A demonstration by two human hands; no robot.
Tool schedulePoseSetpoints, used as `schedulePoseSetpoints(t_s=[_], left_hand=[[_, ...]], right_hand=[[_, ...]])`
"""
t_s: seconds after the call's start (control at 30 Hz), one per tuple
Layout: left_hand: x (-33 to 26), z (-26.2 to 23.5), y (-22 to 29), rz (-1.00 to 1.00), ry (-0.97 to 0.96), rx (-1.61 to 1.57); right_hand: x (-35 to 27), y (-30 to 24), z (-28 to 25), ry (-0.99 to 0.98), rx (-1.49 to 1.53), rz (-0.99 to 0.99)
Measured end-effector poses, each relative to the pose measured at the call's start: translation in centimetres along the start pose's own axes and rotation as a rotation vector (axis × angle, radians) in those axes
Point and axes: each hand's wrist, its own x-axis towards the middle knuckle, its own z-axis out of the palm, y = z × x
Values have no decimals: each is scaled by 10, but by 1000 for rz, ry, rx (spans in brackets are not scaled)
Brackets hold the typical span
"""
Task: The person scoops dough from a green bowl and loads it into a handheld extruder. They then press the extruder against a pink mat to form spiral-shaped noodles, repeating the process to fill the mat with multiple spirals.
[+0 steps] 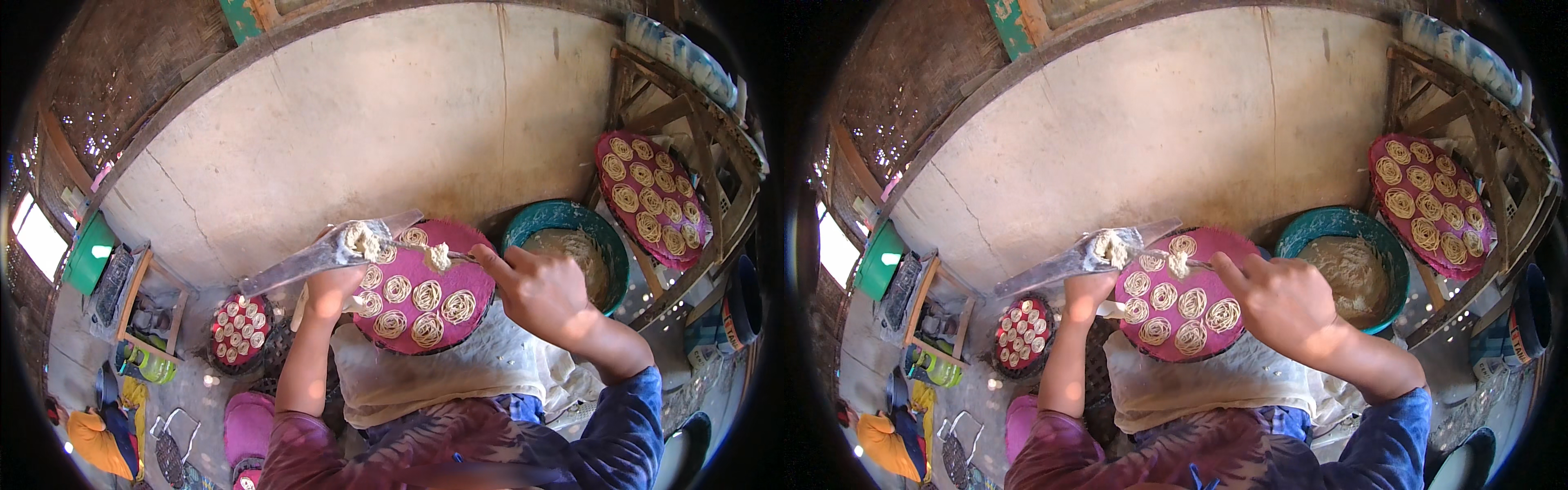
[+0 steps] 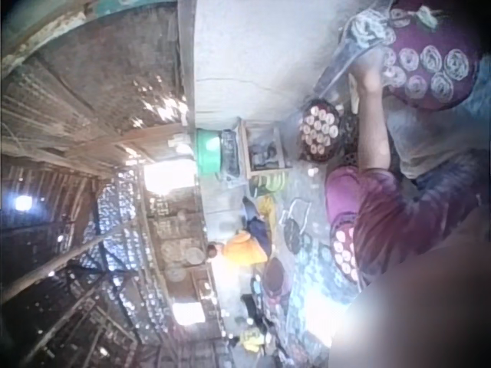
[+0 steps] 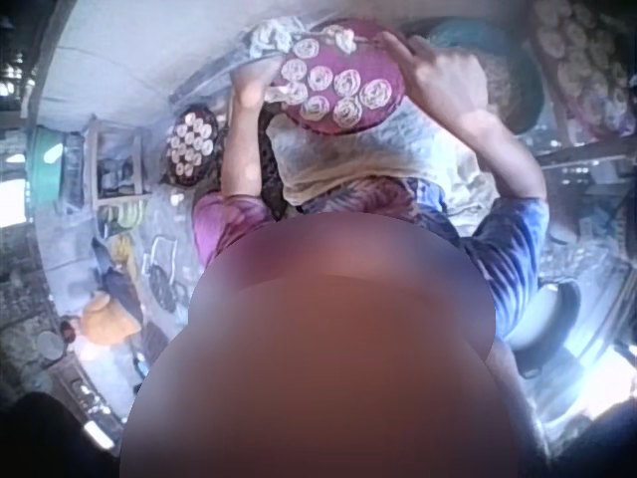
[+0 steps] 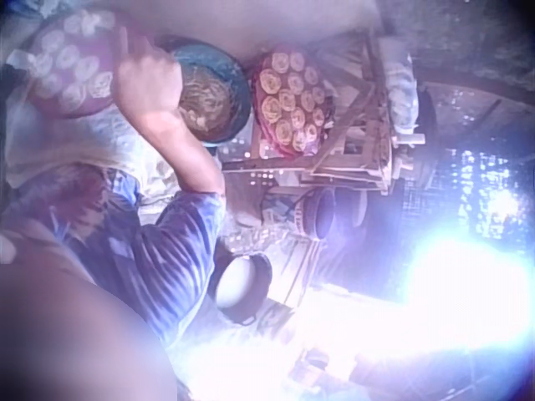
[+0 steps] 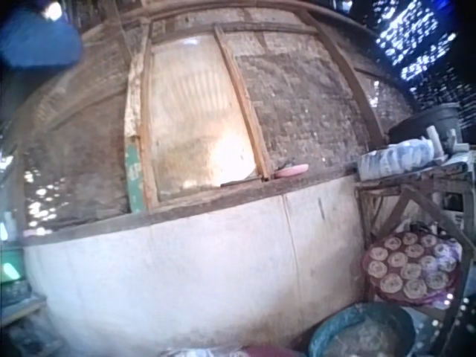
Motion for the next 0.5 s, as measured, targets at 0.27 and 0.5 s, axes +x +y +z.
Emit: schedulePoseSetpoints(t_s=[0.27, 0.5], left_hand=[[-11, -4, 37, 63, -197, -28], [5, -1, 13, 21, -5, 75]], right_hand=[[16, -13, 5, -27, -20, -319], [10, -5, 13, 148, 440, 189]])
